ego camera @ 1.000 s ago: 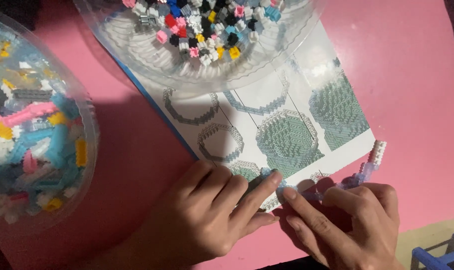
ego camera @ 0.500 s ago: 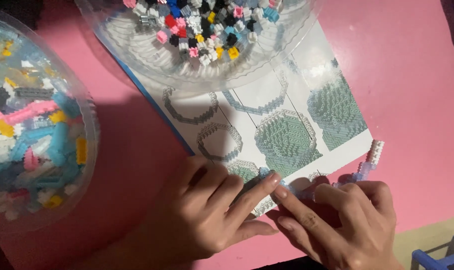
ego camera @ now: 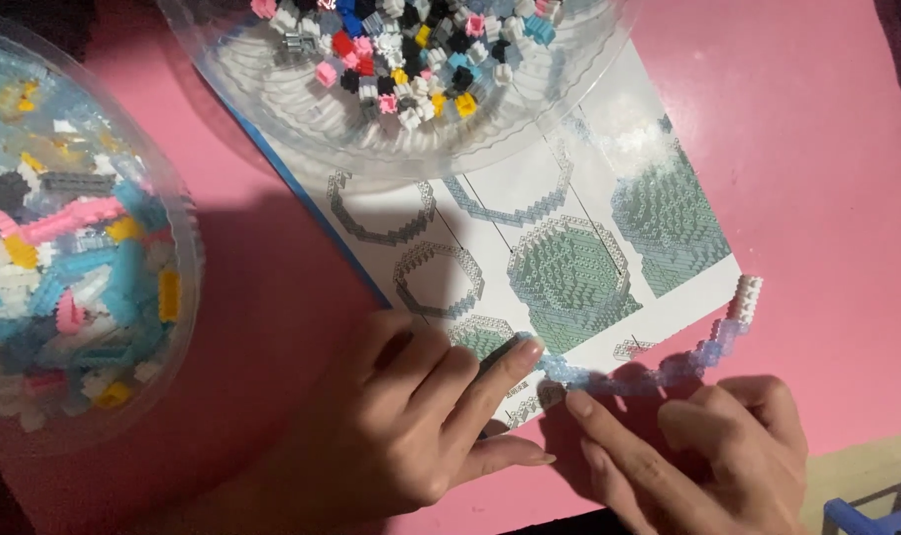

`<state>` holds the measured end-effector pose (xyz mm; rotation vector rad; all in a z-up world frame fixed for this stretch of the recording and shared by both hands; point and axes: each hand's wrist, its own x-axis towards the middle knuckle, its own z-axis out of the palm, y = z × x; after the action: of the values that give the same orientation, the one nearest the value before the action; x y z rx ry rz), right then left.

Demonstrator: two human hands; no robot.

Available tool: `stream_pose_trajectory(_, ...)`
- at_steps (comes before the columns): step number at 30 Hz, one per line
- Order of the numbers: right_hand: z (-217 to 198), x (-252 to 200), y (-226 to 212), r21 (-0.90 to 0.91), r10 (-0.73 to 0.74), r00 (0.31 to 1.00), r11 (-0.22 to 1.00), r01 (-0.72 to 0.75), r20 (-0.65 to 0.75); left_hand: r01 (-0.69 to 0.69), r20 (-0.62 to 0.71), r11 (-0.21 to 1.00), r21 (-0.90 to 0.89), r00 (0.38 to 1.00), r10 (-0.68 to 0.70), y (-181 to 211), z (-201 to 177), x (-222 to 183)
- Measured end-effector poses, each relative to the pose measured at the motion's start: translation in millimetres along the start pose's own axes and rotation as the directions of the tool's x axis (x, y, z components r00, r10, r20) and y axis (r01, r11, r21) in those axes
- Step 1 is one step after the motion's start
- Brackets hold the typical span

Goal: Assembling a structure using small interlocking toy blocks and a small hammer on a pink table.

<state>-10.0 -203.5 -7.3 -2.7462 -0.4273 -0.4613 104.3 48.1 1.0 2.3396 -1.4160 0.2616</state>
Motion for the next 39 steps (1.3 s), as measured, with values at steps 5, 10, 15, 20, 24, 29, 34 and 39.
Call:
stream_pose_trajectory(5,1,22,-6,0.033,0.05,0.999,0.998,-0.051,0.009,-0.006,-0.016,1.0,-0.022,1.0,0.006,0,3,-1)
stream_pose_trajectory(10,-5,20,-2,0.017,0.068,0.998,0.998,-0.068,0.005,-0.022,-0.038,1.0,0.006,0.999,0.022,-1,0,0)
stream_pose_trajectory(15,0,26,-1,0.013,-0.015,1.0,1.0,0.015,-0.014,-0.027,-0.028,1.0,0.013,0.999,0.028,1,2,0)
stream_pose_trajectory(20,3,28,8,0.001,-0.167,0.985,0.986,0.167,0.041,-0.012,-0.028,1.0,0.015,1.0,0.013,2,2,-1)
stream_pose_trajectory(24,-2,32,1,-0.007,-0.14,0.988,0.99,0.141,0.059,0.011,-0.04,0.998,-0.068,0.999,-0.014,0,4,-1)
stream_pose_trajectory(29,-2,31,-8,0.007,-0.116,0.993,0.993,0.116,0.031,0.016,-0.008,0.992,-0.125,1.0,-0.017,-4,-1,-1)
stream_pose_trajectory(34,2,15,-25,0.037,0.125,0.991,0.992,-0.123,-0.041,0.016,-0.032,0.997,-0.078,0.999,-0.019,-1,-2,0)
stream_pose_trajectory(39,6,26,-20,0.006,0.066,0.995,0.998,-0.066,-0.068,0.052,-0.027,0.995,-0.086,0.998,-0.055,0,0,-1)
